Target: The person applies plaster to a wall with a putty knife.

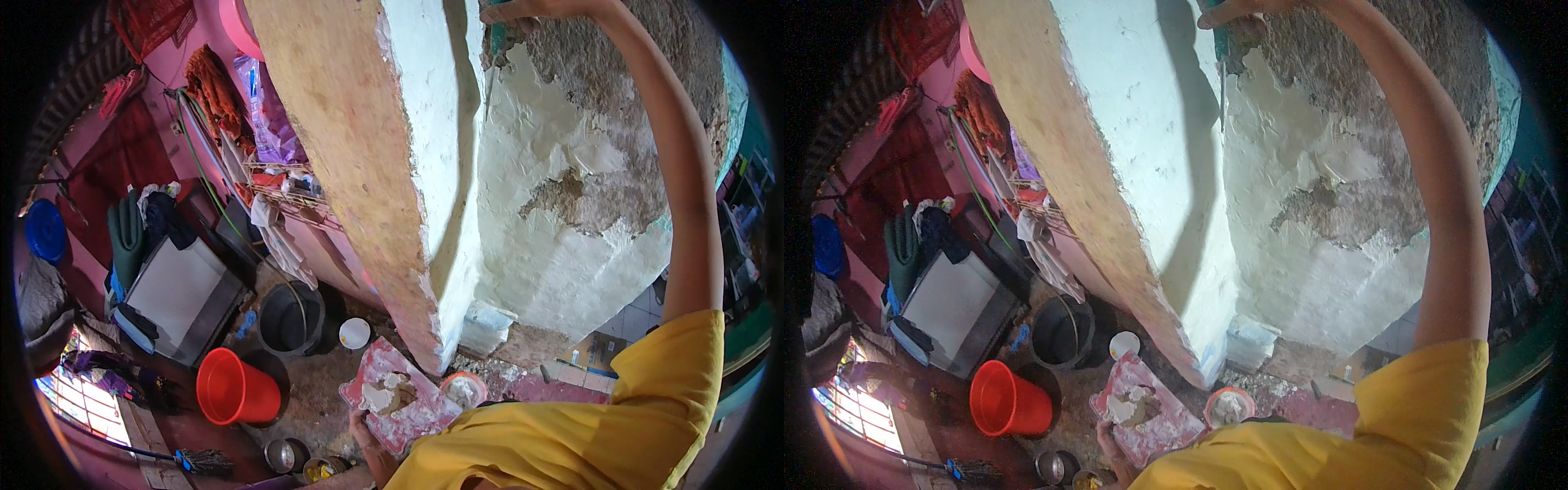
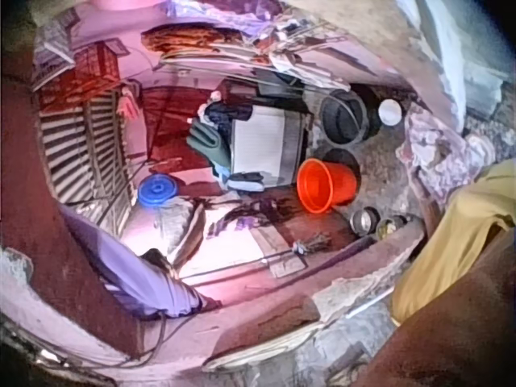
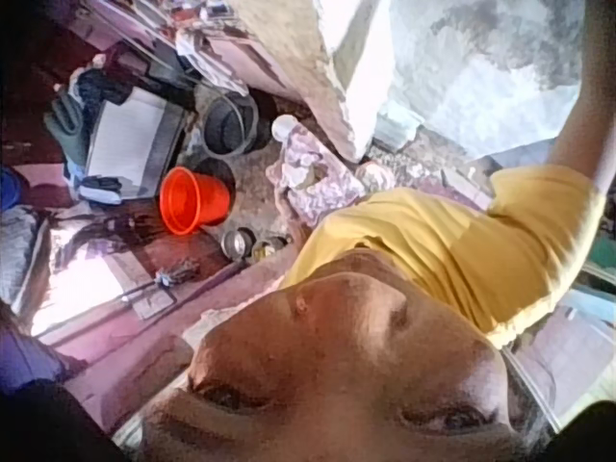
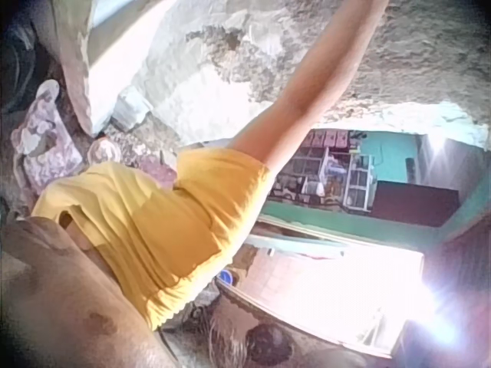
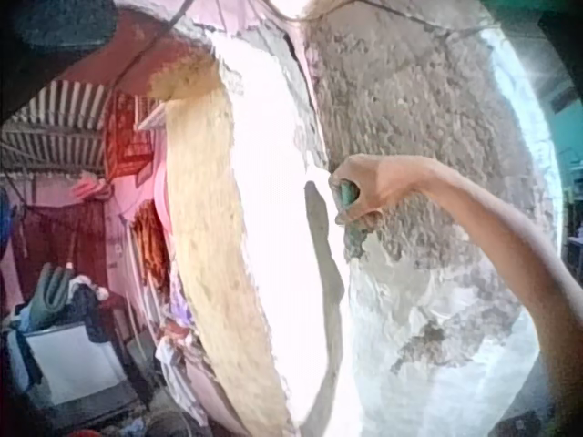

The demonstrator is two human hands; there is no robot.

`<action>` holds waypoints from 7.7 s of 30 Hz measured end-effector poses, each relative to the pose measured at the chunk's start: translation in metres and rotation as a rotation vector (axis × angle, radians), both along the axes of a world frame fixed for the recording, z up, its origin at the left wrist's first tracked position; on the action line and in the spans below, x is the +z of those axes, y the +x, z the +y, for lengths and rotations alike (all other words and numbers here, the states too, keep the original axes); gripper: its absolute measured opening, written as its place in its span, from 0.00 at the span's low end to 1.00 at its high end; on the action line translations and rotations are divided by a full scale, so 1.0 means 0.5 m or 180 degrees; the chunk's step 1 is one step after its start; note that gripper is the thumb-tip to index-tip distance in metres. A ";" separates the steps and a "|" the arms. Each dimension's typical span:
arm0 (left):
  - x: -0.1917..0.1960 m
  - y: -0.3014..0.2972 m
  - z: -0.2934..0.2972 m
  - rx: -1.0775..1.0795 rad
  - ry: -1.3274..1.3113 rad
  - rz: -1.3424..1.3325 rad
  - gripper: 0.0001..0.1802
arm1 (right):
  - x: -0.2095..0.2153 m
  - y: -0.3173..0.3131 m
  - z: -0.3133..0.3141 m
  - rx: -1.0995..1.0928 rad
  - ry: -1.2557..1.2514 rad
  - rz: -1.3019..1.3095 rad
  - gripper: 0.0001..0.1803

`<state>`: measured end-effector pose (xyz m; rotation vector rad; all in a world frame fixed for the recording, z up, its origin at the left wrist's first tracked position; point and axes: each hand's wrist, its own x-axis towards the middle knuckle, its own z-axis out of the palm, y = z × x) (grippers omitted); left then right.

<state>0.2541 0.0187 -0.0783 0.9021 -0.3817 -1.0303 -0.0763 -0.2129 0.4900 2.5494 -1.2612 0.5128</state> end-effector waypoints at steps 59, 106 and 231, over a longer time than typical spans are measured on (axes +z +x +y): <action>0.130 -0.039 -0.002 -0.0156 0.0135 0.0266 0.15 | -0.434 -0.153 0.094 0.0638 0.1995 -0.3585 0.20; 0.263 0.047 0.019 -0.1438 -0.0410 0.1676 0.19 | -0.799 0.045 0.160 0.0539 0.3967 -0.3099 0.11; -0.086 0.013 0.054 0.0171 0.0414 0.0372 0.08 | -0.069 0.022 -0.145 0.0449 -0.0441 -0.0007 0.22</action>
